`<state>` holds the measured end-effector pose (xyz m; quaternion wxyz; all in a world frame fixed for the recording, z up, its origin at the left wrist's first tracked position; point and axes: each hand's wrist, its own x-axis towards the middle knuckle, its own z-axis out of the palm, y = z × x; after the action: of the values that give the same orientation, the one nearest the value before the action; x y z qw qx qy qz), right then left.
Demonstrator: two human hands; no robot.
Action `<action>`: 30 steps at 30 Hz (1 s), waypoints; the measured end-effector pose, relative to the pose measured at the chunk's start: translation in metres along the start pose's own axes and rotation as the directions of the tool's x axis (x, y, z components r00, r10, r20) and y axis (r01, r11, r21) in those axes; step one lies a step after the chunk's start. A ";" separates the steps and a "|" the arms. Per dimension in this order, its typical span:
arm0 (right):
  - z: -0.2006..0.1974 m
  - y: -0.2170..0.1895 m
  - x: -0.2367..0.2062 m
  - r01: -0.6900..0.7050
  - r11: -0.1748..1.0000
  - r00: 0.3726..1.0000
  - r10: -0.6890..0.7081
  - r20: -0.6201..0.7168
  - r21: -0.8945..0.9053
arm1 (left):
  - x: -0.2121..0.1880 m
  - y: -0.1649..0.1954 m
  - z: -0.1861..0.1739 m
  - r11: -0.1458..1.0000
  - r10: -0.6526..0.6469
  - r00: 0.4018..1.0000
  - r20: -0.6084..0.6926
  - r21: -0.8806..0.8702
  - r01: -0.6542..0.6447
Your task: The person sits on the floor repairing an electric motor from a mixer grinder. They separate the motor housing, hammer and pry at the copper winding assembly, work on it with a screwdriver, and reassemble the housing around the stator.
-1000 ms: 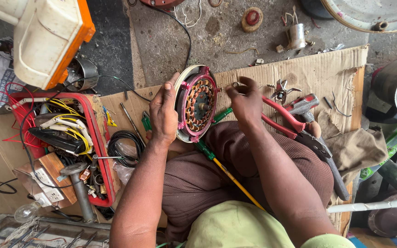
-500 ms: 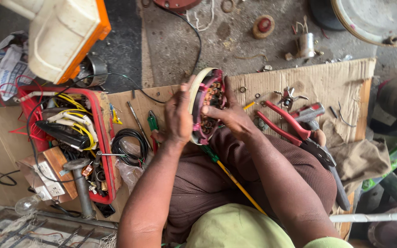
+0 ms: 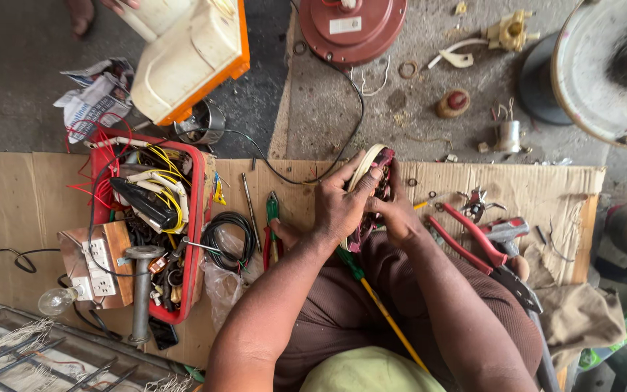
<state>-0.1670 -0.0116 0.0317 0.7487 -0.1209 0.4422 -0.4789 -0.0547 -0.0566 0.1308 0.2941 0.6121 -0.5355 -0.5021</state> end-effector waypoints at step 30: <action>-0.026 0.009 -0.023 -0.154 0.984 0.816 0.075 -0.573 -0.091 | 0.045 -0.024 -0.017 0.819 -0.457 0.858 -0.233 -0.486 0.305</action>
<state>-0.1851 0.0185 0.0238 0.6012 0.0043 0.6820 -0.4165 -0.0336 -0.0959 0.1017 0.4019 0.7042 -0.2161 -0.5440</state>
